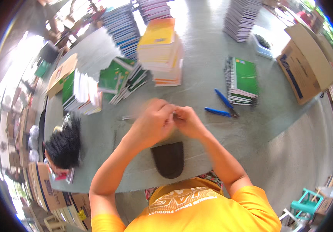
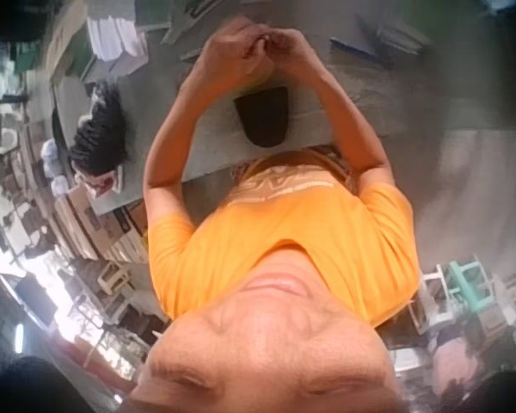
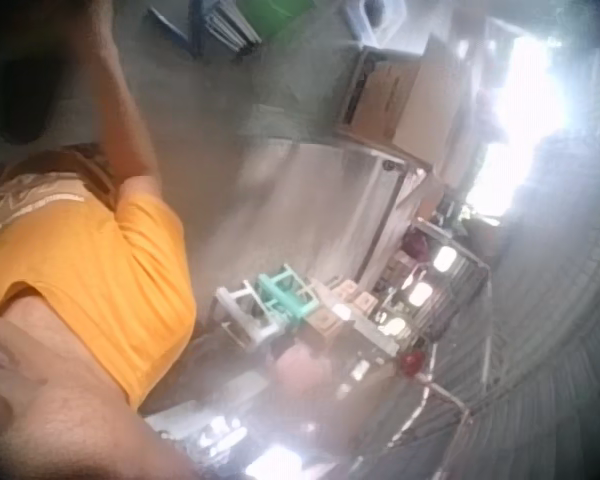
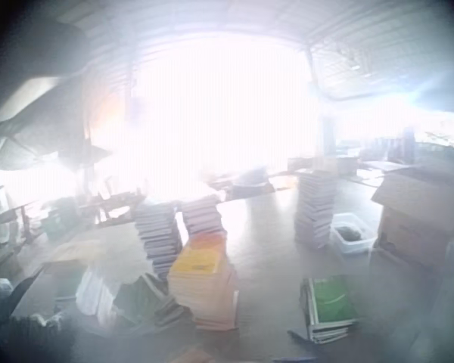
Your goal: The person threads a metal spiral coil through the pre-punched holes of notebook pages and covers, then repeats the process with several other notebooks, stacking them on the table.
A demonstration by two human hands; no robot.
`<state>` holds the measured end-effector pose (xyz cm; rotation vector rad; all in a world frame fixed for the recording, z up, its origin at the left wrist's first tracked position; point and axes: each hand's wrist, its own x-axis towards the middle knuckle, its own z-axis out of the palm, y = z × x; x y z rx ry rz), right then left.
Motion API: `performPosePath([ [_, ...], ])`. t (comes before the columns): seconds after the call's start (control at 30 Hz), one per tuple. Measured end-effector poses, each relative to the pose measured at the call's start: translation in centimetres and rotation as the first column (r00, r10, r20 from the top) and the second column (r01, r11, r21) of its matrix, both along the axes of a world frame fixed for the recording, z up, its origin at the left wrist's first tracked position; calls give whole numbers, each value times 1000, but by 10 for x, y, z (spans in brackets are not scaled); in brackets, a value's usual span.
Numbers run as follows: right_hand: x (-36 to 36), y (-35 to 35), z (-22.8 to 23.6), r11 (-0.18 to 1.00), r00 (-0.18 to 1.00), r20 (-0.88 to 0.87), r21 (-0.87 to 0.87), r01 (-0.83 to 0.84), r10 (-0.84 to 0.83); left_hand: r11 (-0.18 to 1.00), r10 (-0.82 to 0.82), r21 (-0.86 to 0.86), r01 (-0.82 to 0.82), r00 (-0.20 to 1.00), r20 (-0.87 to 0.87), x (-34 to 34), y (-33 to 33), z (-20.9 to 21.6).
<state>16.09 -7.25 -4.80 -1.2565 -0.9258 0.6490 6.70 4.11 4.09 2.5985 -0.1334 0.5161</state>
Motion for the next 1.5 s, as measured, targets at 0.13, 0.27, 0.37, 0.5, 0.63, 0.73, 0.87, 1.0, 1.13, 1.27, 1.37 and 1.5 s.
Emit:
performPosePath([
  [0.13,-5,3,0,997,993,101,-34,62,-59,990,140,-20,-142,987,-78,1,-6,3],
  [0.27,3,-17,22,967,928,297,184,173,-223,996,94,-4,-93,994,47,4,-14,10],
  [0.37,40,-81,69,916,758,547,44,399,-356,968,159,127,-217,918,363,0,-15,37],
  [0.5,98,-133,82,569,132,787,307,763,-603,976,212,0,-220,942,259,-10,1,30],
  [0.63,113,-138,36,539,67,946,122,834,-317,981,190,-7,-192,965,182,-17,5,5],
  [0.73,112,-136,23,536,89,972,42,843,-215,970,220,62,-234,959,181,-24,18,-6],
  [0.87,111,-134,28,508,50,980,55,860,-190,921,353,105,-374,919,177,-23,81,-28],
  [1.0,107,-133,41,532,141,969,-13,847,-202,773,562,204,-600,798,220,-14,156,-65],
  [1.13,99,-127,47,540,245,919,-42,840,-309,601,679,367,-710,696,234,12,154,-85],
  [1.27,80,-117,57,626,300,889,-19,779,-347,576,785,229,-784,610,113,16,168,-88],
  [1.37,69,-115,67,655,326,881,-26,755,-342,644,755,277,-714,652,-73,9,175,-88],
  [1.5,57,-99,71,741,402,866,-54,669,-299,731,653,350,-585,748,-114,-10,178,-87],
])
